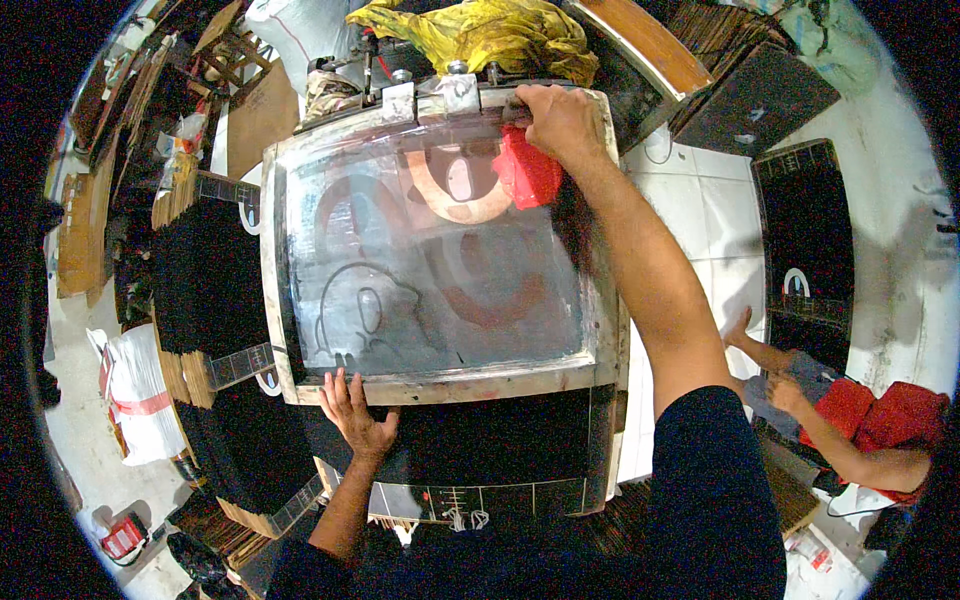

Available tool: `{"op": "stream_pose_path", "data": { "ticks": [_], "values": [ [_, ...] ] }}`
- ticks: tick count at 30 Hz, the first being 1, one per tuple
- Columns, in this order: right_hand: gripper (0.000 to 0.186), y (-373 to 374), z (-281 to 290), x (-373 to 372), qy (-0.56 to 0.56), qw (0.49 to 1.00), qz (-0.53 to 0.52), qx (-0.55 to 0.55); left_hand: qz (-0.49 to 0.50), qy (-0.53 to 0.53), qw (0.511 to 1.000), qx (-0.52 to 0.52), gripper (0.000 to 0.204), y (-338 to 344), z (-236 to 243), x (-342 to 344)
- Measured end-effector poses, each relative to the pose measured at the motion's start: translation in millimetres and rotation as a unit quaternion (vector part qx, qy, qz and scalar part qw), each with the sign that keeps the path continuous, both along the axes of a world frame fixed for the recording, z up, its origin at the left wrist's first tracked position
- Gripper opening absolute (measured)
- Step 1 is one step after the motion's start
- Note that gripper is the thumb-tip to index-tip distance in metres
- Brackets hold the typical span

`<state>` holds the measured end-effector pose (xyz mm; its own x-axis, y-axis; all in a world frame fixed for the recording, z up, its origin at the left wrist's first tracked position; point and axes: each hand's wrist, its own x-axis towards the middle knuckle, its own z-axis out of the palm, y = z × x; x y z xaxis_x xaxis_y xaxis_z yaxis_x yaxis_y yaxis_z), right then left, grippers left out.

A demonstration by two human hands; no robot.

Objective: The person repeatedly places a screen printing frame over a black mat, rubs the screen with a red squeegee, lifts the frame to reveal a printed logo, and repeats the cycle. The task involves handling the frame and squeegee to transfer ink onto the mat.

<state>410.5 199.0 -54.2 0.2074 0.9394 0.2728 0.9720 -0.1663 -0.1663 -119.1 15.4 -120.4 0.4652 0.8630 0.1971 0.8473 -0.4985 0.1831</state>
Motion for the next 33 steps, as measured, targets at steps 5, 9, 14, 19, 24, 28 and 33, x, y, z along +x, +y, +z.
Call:
{"op": "stream_pose_path", "data": {
  "ticks": [5, 9, 14, 19, 24, 28, 33],
  "values": [
    [0.023, -63.3, 4.3, -30.8, 0.018, 0.998, 0.056, -0.001, -0.004, -0.014, 1.000, -0.014, 0.082, -0.8, 1.4, -0.1],
    [0.026, -55.1, 13.6, -21.9, 0.011, 0.996, 0.066, -0.056, -0.006, -0.023, 1.000, -0.015, 0.081, -0.8, 0.5, -0.9],
    [0.029, -6.0, -2.2, -5.6, 0.028, 0.999, 0.016, 0.020, -0.005, -0.016, 1.000, -0.017, 0.089, -0.7, -0.8, -4.7],
    [0.033, -63.8, -15.7, -32.7, -0.007, 0.999, 0.044, 0.031, 0.000, -0.032, 0.999, -0.028, 0.090, -1.2, 0.5, -1.4],
    [0.035, -97.3, -10.5, -46.8, 0.000, 0.998, 0.069, 0.005, -0.027, -0.056, 0.998, -0.021, 0.066, 15.6, 16.9, 0.6],
    [0.042, -84.2, -1.6, -39.5, -0.040, 0.995, 0.078, 0.053, -0.051, -0.098, 0.993, -0.043, 0.051, 26.7, 31.4, -3.8],
    [0.036, -62.6, 14.9, -26.5, 0.079, 0.993, 0.045, -0.081, -0.046, -0.095, 0.994, -0.027, 0.055, 25.6, 21.3, -2.4]
  ]
}}
